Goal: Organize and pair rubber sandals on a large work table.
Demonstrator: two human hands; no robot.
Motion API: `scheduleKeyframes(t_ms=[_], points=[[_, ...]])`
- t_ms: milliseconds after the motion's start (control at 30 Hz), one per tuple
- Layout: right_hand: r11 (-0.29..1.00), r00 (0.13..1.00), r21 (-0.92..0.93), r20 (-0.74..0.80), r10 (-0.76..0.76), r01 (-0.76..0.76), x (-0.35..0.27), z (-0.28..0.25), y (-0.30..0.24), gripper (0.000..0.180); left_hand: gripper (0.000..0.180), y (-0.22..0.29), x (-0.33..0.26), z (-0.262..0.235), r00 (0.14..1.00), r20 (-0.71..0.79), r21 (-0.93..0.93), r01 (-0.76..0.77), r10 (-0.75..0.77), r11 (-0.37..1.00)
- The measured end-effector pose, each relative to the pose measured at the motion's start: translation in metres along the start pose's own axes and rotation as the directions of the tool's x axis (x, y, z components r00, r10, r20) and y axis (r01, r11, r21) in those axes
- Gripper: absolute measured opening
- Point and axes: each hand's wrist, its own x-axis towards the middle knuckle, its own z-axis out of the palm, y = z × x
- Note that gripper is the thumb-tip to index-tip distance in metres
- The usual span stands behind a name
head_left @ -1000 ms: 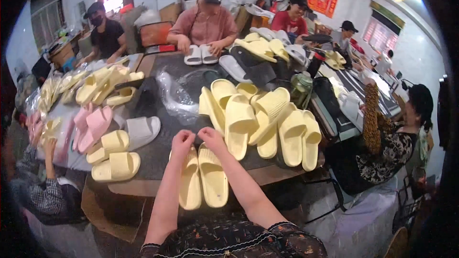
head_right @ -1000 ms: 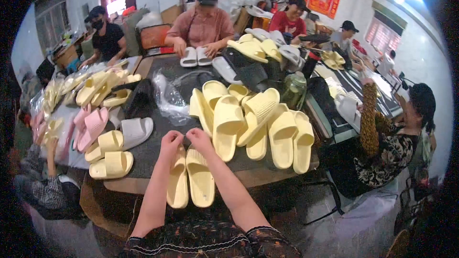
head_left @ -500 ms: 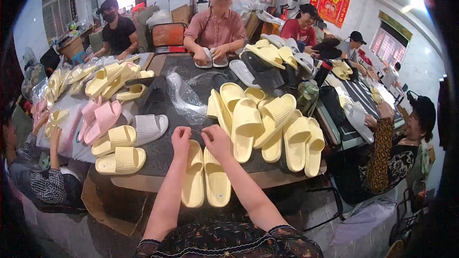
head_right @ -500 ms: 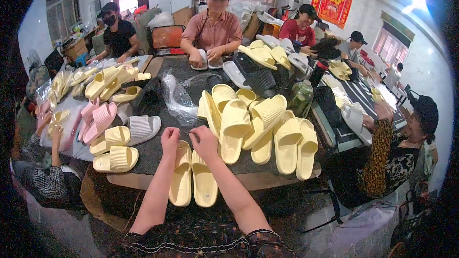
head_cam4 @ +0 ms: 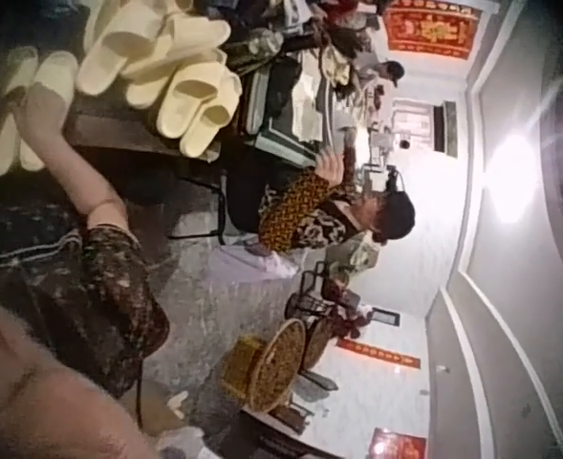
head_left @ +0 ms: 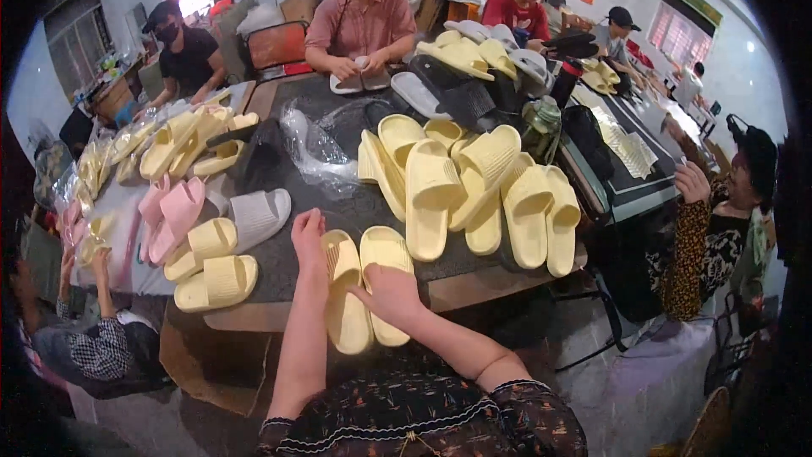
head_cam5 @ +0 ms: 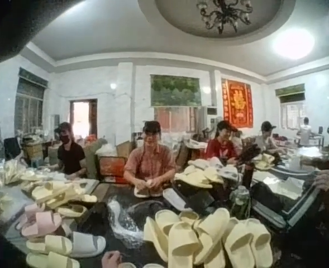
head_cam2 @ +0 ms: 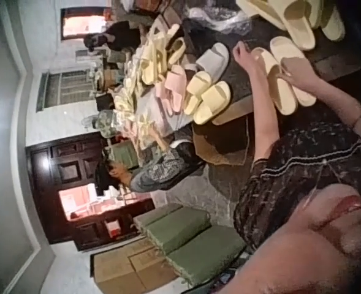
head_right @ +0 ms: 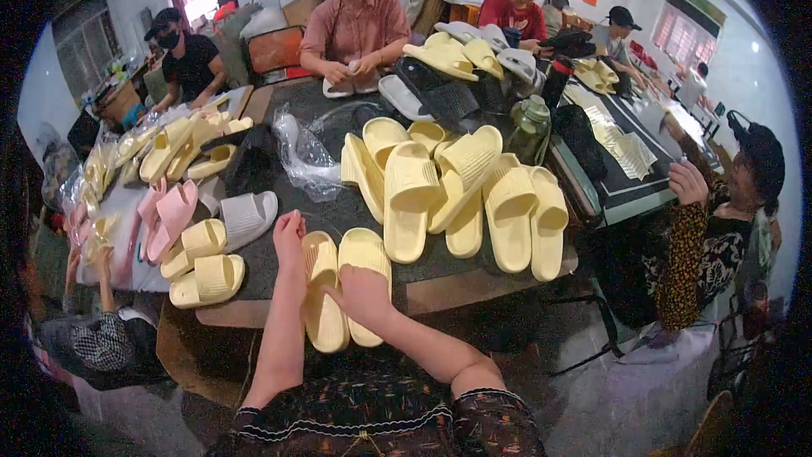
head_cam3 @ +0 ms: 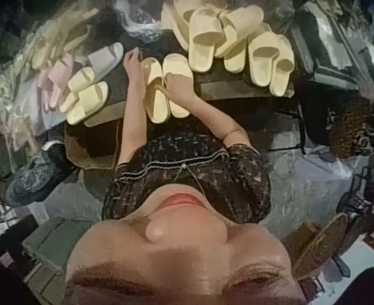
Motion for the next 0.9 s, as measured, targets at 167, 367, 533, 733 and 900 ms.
scheduleKeyframes(t_ms=[167,367,533,733,900], points=[[0.988,0.985,-0.068,0.095,0.142,-0.136,-0.011,0.006,0.009,0.046,0.009,0.010,-0.029,-0.004,0.997,-0.042,-0.079,0.065,-0.068,0.995],[0.993,0.995,0.101,0.084,0.050,-0.058,-0.031,0.002,0.034,0.027,0.015,0.032,-0.086,-0.014,0.964,0.138,-0.101,0.243,-0.228,0.965],[0.981,0.988,0.195,-0.150,0.031,-0.001,-0.056,-0.068,0.042,0.016,0.025,0.053,-0.124,-0.056,0.949,0.143,0.247,-0.311,0.282,0.918],[0.378,0.901,0.925,-0.136,0.412,-0.033,-0.057,-0.155,0.050,0.025,0.015,0.044,-0.112,-0.118,0.986,0.042,0.306,-0.165,0.160,0.937],[0.649,0.770,0.755,-0.467,0.435,0.091,-0.049,-0.144,0.082,0.025,0.011,0.045,-0.126,-0.143,0.987,0.062,0.416,-0.160,0.148,0.895]])
